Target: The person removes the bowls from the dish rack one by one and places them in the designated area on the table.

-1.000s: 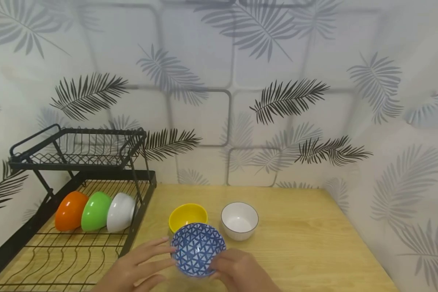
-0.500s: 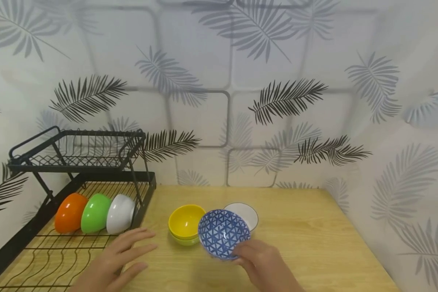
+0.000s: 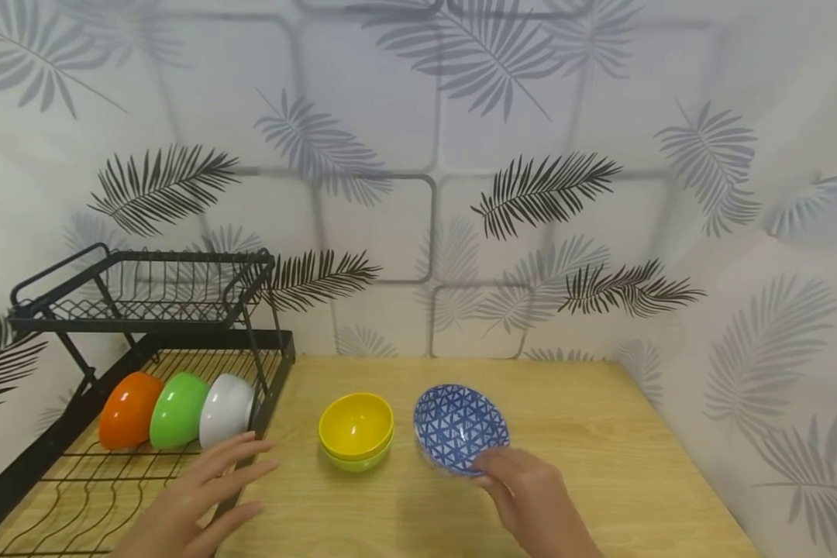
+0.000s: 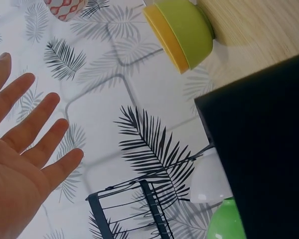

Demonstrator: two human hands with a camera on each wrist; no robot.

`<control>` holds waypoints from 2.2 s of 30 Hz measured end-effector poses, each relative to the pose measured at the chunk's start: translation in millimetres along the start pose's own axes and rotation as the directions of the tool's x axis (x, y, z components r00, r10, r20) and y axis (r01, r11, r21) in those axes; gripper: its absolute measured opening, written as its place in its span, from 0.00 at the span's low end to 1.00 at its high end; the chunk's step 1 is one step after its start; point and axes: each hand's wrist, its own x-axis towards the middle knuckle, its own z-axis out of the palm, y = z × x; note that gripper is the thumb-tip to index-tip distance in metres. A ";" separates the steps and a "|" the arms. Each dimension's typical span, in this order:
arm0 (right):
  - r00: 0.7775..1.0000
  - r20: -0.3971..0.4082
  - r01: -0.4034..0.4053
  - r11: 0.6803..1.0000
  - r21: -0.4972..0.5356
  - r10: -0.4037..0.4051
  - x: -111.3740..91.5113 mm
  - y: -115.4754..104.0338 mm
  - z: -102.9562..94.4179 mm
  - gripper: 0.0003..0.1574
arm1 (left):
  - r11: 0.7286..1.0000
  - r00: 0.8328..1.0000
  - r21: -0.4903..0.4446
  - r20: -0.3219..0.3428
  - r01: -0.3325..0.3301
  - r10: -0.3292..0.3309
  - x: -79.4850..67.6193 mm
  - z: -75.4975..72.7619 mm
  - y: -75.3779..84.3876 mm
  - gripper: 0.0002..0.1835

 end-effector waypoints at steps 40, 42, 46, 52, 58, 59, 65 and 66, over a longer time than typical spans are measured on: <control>0.926 0.002 -0.366 0.900 -0.238 0.377 -15.8 66.3 -0.3 0.05 | 0.994 0.995 -0.048 -0.023 0.097 -0.098 -16.8 -7.0 -14.0 0.29; 0.921 0.014 -0.373 0.895 -0.246 0.388 -17.1 70.0 1.9 0.05 | 0.993 0.993 -0.038 -0.022 0.112 -0.113 -17.2 -7.8 -14.8 0.28; 0.898 0.072 -0.401 0.876 -0.268 0.434 -19.8 76.4 5.2 0.06 | 0.993 0.992 -0.025 -0.036 0.118 -0.119 -18.8 -9.8 -16.9 0.27; 0.867 0.139 -0.427 0.858 -0.287 0.478 -25.7 84.5 7.5 0.08 | 0.995 0.993 0.007 -0.048 0.104 -0.103 -20.5 -13.0 -18.8 0.26; 0.827 0.206 -0.459 0.840 -0.290 0.523 -28.5 90.1 10.4 0.09 | 0.993 0.992 -0.014 -0.050 0.114 -0.115 -20.5 -18.4 -20.1 0.30; 0.819 0.216 -0.464 0.836 -0.293 0.531 -28.9 91.0 11.2 0.09 | 0.993 0.992 -0.018 -0.052 0.113 -0.114 -20.3 -19.3 -20.2 0.31; 0.793 0.245 -0.479 0.819 -0.315 0.558 -31.5 93.7 16.7 0.10 | 0.993 0.992 -0.027 -0.056 0.116 -0.117 -20.7 -22.2 -19.6 0.30; 0.787 0.252 -0.483 0.816 -0.317 0.563 -31.5 93.8 17.6 0.10 | 0.992 0.991 -0.027 -0.056 0.121 -0.122 -21.2 -22.3 -19.5 0.30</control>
